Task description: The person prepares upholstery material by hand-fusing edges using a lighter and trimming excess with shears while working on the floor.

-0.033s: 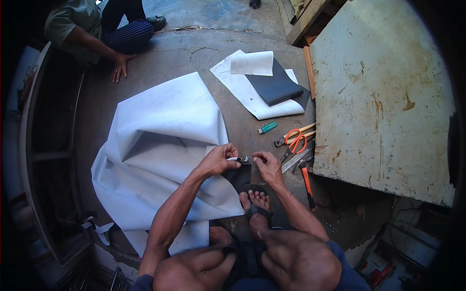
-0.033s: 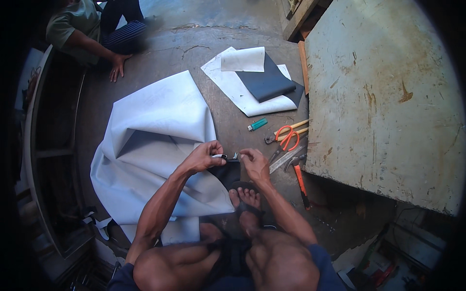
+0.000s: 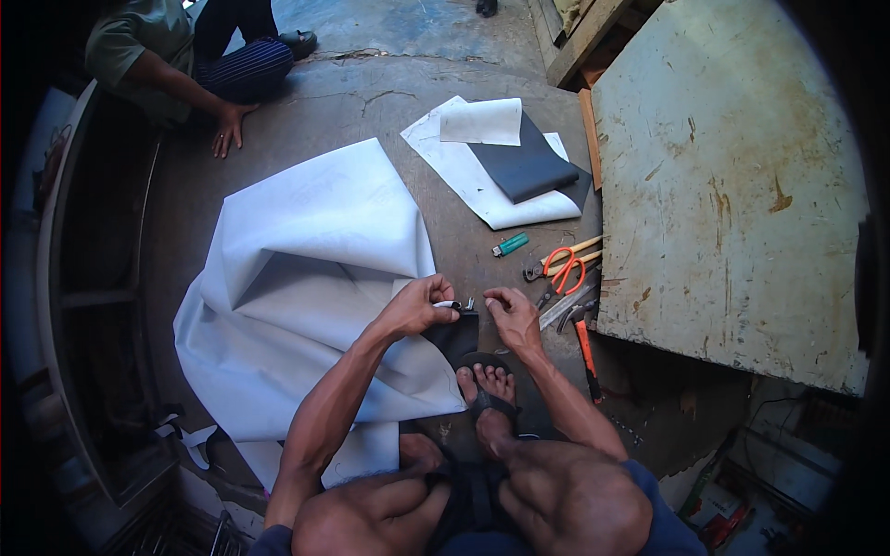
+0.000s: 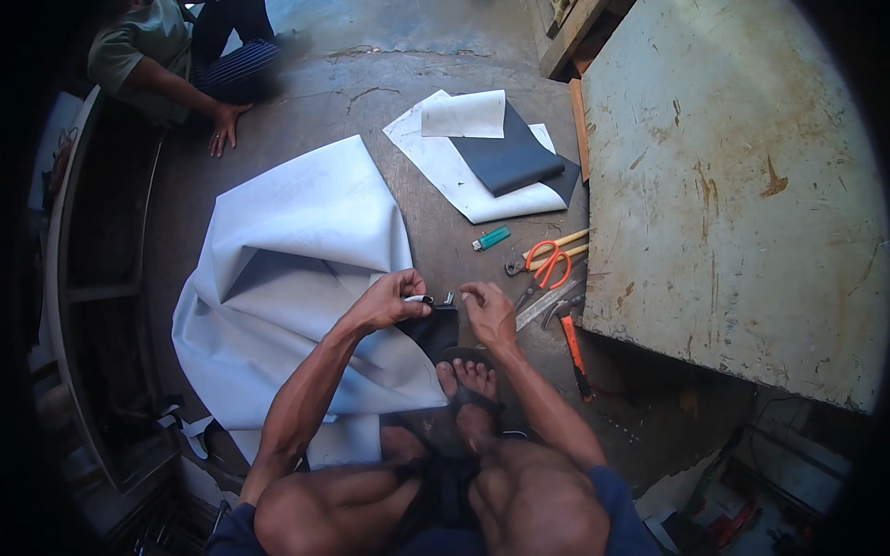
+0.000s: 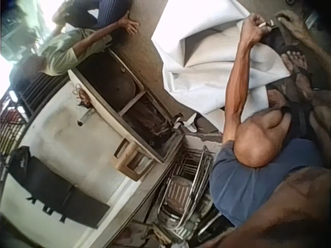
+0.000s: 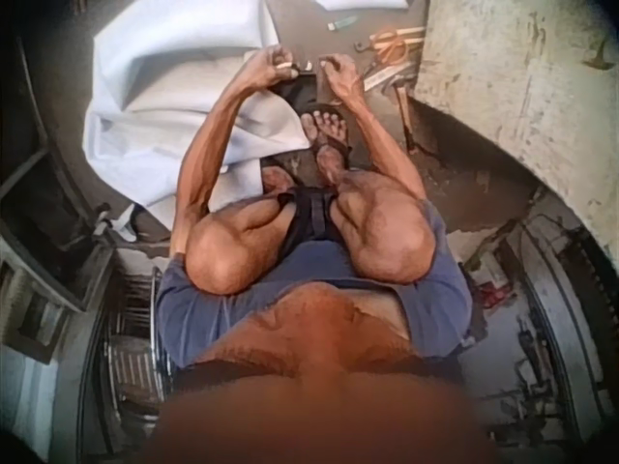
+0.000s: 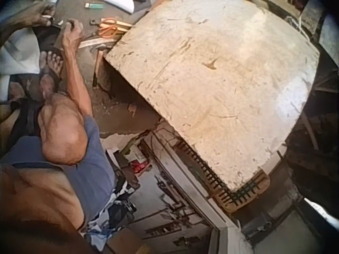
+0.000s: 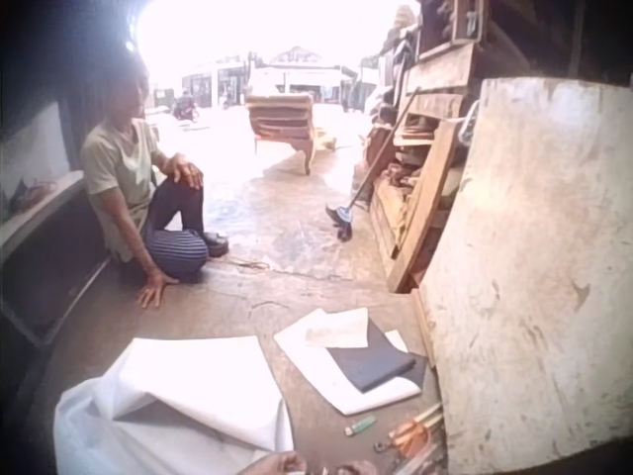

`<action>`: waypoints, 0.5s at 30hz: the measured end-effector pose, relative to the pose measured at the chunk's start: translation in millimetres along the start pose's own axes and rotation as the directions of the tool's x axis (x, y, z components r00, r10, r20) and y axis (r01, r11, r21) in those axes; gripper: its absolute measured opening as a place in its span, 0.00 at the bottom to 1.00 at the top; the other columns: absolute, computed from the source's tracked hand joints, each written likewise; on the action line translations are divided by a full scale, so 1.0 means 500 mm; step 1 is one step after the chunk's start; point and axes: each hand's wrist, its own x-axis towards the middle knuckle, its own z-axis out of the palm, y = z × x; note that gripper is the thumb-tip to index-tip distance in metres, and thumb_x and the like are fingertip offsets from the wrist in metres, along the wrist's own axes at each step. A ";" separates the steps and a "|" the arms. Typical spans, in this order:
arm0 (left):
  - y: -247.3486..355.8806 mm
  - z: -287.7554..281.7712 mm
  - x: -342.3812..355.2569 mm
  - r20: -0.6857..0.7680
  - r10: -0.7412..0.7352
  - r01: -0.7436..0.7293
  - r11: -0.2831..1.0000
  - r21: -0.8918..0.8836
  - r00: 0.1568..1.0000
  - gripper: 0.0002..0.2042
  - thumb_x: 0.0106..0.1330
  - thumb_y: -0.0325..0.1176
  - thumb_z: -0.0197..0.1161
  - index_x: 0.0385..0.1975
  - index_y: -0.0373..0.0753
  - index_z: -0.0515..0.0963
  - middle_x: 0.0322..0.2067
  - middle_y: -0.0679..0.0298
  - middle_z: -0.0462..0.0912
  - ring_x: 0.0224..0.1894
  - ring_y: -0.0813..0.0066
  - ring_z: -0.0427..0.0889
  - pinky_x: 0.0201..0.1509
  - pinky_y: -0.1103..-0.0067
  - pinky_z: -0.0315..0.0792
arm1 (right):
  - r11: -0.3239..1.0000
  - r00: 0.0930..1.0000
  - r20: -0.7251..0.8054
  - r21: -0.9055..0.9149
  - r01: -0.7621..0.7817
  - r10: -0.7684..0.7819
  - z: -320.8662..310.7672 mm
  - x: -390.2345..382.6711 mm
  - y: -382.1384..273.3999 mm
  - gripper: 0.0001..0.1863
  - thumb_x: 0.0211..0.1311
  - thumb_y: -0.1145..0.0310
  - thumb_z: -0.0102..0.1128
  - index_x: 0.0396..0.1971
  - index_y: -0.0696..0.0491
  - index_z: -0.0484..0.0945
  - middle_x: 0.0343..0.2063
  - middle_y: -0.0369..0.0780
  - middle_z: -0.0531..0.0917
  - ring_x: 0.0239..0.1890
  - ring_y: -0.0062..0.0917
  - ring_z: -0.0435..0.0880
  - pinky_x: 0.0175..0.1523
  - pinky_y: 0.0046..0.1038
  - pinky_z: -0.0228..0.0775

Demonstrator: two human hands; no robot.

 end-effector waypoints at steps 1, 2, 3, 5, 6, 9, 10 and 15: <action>0.001 0.000 -0.001 -0.009 0.006 -0.006 1.000 0.006 1.000 0.12 0.58 0.25 0.73 0.34 0.39 0.73 0.28 0.75 0.76 0.29 0.87 0.71 0.33 0.85 0.64 | 0.989 0.992 -0.081 -0.114 0.089 -0.098 -0.005 0.016 0.017 0.11 0.65 0.70 0.60 0.44 0.56 0.85 0.40 0.44 0.84 0.43 0.34 0.84 0.50 0.33 0.75; 0.009 0.005 0.004 -0.002 0.009 -0.009 1.000 0.011 1.000 0.13 0.58 0.25 0.73 0.34 0.39 0.73 0.27 0.75 0.76 0.28 0.88 0.71 0.32 0.85 0.64 | 0.957 0.967 -0.155 -0.241 0.163 -0.203 -0.028 0.039 0.052 0.12 0.63 0.73 0.59 0.45 0.55 0.84 0.42 0.45 0.83 0.46 0.37 0.83 0.52 0.35 0.74; 0.016 0.004 0.001 -0.005 0.006 -0.006 1.000 0.020 1.000 0.13 0.58 0.25 0.74 0.34 0.40 0.74 0.27 0.76 0.76 0.28 0.88 0.71 0.32 0.85 0.64 | 0.905 0.927 -0.208 -0.361 0.226 -0.314 -0.050 0.063 0.077 0.14 0.61 0.76 0.58 0.46 0.55 0.83 0.45 0.46 0.83 0.50 0.40 0.82 0.54 0.37 0.73; 0.015 0.001 -0.007 -0.017 -0.007 0.007 1.000 0.020 1.000 0.13 0.57 0.25 0.74 0.34 0.40 0.74 0.27 0.76 0.75 0.28 0.88 0.70 0.31 0.85 0.63 | 0.774 0.877 -0.270 -0.612 0.162 -0.397 -0.115 0.120 0.095 0.19 0.57 0.80 0.56 0.50 0.53 0.80 0.51 0.47 0.80 0.56 0.45 0.78 0.56 0.41 0.71; 0.016 0.004 -0.004 -0.018 -0.004 0.004 1.000 0.011 1.000 0.13 0.57 0.25 0.74 0.34 0.40 0.74 0.27 0.77 0.75 0.28 0.89 0.70 0.30 0.85 0.62 | 0.702 0.904 -0.147 -0.683 0.201 -0.402 -0.168 0.145 0.118 0.19 0.57 0.79 0.58 0.50 0.53 0.79 0.53 0.47 0.79 0.58 0.45 0.77 0.57 0.42 0.71; 0.010 -0.008 -0.013 -0.041 -0.016 0.014 0.999 -0.051 0.999 0.13 0.57 0.26 0.74 0.35 0.40 0.74 0.27 0.77 0.75 0.27 0.89 0.70 0.29 0.86 0.62 | 0.534 0.930 0.123 -0.789 0.304 -0.347 -0.212 0.148 0.103 0.22 0.59 0.76 0.58 0.55 0.50 0.77 0.57 0.45 0.77 0.62 0.42 0.74 0.60 0.41 0.70; 0.006 -0.015 -0.019 -0.051 -0.021 0.017 0.997 -0.078 0.998 0.14 0.57 0.26 0.74 0.35 0.40 0.74 0.27 0.77 0.76 0.26 0.90 0.70 0.29 0.86 0.62 | 0.485 0.928 0.194 -0.808 0.335 -0.319 -0.212 0.144 0.088 0.23 0.60 0.75 0.58 0.57 0.49 0.77 0.58 0.44 0.76 0.63 0.41 0.73 0.61 0.40 0.70; 0.017 -0.009 -0.013 -0.044 -0.029 0.023 0.991 -0.129 0.999 0.14 0.58 0.25 0.74 0.37 0.40 0.73 0.27 0.75 0.77 0.28 0.89 0.72 0.30 0.85 0.63 | 0.282 0.795 0.306 -0.818 0.500 -0.523 -0.237 0.095 0.159 0.29 0.64 0.73 0.54 0.66 0.47 0.71 0.56 0.42 0.75 0.60 0.35 0.75 0.57 0.37 0.71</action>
